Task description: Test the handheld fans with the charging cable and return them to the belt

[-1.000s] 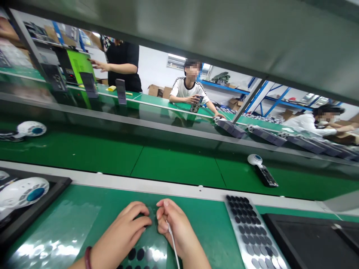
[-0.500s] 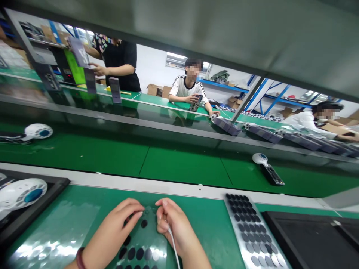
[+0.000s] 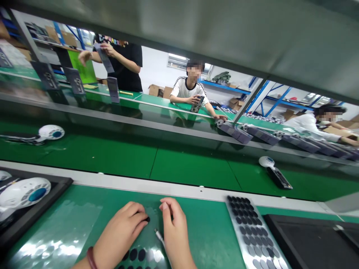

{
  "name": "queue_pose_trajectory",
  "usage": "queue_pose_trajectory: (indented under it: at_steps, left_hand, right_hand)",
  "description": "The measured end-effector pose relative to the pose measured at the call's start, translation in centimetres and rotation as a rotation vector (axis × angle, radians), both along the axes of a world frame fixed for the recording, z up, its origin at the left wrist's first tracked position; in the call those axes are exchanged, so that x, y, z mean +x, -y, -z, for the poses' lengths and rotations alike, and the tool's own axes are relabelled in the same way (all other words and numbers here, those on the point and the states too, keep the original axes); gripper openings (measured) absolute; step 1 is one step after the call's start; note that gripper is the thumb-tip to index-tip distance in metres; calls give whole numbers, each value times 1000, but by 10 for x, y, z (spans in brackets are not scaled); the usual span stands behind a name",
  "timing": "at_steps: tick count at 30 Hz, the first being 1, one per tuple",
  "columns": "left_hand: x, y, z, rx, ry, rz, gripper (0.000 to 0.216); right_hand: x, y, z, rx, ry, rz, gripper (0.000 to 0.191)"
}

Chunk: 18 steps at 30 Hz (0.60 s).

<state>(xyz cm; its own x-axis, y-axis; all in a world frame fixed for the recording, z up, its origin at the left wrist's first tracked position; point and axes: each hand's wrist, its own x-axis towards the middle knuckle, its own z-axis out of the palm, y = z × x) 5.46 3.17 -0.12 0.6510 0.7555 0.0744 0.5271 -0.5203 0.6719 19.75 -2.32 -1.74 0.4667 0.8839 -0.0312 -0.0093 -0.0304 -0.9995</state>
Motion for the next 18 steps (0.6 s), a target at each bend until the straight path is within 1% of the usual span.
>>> queue_pose_trajectory:
  at_steps: [3, 7, 10, 12, 15, 18]
  left_hand:
    - [0, -5, -4, -71, 71, -65, 20]
    - [-2, -12, -7, -248, 188, -162, 27]
    - [-2, -14, -6, -381, 242, -188, 30]
    - [-1, -14, -6, -431, 267, -189, 30]
    - [2, -13, -4, -464, 290, -180, 27]
    - [2, -12, -3, -473, 300, -159, 27]
  right_hand:
    - [0, 2, -3, 20, 183, 30, 14]
    - [1, 2, -3, 27, 264, 17, 14]
    - [-4, 2, -1, 19, 252, -47, 14]
    - [-8, 2, 1, 13, 225, -94, 17]
    - [-13, 0, 0, 7, 180, -143, 23]
    - [-16, -1, -2, -4, 116, -145, 23]
